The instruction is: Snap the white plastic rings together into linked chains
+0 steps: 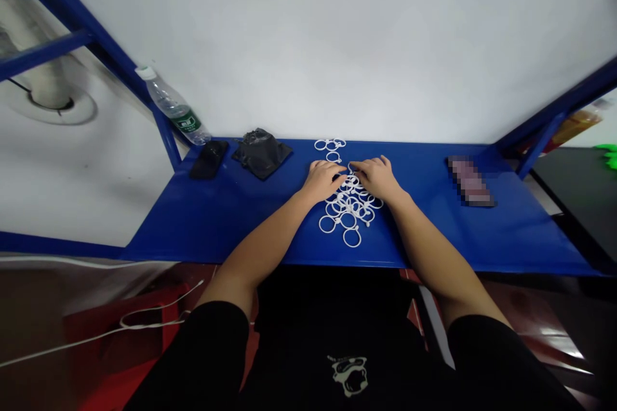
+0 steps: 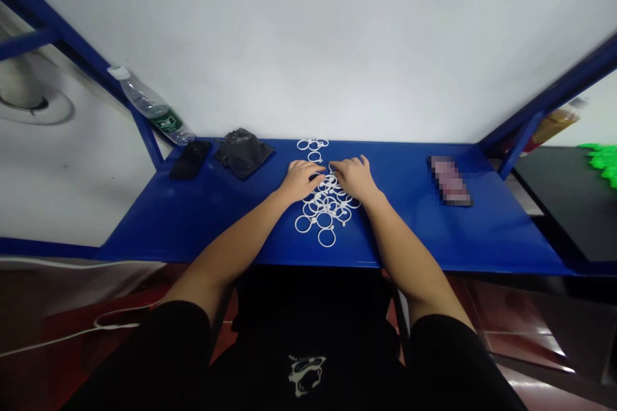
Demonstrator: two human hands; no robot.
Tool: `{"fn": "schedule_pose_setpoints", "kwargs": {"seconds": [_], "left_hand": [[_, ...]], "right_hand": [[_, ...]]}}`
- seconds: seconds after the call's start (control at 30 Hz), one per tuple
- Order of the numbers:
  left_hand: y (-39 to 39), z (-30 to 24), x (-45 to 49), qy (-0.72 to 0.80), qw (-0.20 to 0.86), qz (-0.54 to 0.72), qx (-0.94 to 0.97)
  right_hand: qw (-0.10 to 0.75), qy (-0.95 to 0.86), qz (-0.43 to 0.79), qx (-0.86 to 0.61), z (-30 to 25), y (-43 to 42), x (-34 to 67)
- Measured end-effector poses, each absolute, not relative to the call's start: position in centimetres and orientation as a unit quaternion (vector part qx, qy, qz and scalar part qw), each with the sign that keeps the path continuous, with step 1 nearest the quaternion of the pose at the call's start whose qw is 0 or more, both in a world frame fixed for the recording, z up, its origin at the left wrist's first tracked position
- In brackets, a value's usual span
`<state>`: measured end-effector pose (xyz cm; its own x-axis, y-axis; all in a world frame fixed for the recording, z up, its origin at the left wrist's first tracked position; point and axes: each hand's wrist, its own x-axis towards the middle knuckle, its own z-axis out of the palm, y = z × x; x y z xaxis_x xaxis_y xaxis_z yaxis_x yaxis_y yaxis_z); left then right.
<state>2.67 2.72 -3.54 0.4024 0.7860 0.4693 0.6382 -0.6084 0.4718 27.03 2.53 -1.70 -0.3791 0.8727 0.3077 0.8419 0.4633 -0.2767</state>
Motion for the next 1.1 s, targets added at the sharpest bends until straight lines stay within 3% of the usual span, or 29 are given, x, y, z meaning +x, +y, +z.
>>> {"fn": "schedule_pose_setpoints", "kwargs": {"seconds": [0.27, 0.67, 0.83, 1.1], "left_hand": [[2.6, -3.8, 2.7, 0.405, 0.129, 0.324, 0.845], [1.6, -1.5, 2.5, 0.447, 0.162, 0.259, 0.841], [1.4, -1.3, 2.5, 0.437, 0.161, 0.259, 0.846], [2.0, -1.9, 2.7, 0.432, 0.134, 0.303, 0.838]], "right_hand": [[0.130, -0.842, 0.066, -0.519, -0.7, 2.0, 27.0], [0.083, -0.831, 0.060, -0.547, 0.7, 1.1, 26.6], [0.115, -0.829, 0.053, -0.544, 0.4, 1.4, 26.5], [0.252, -0.830, 0.057, -0.495, 0.6, 1.1, 25.8]]}}
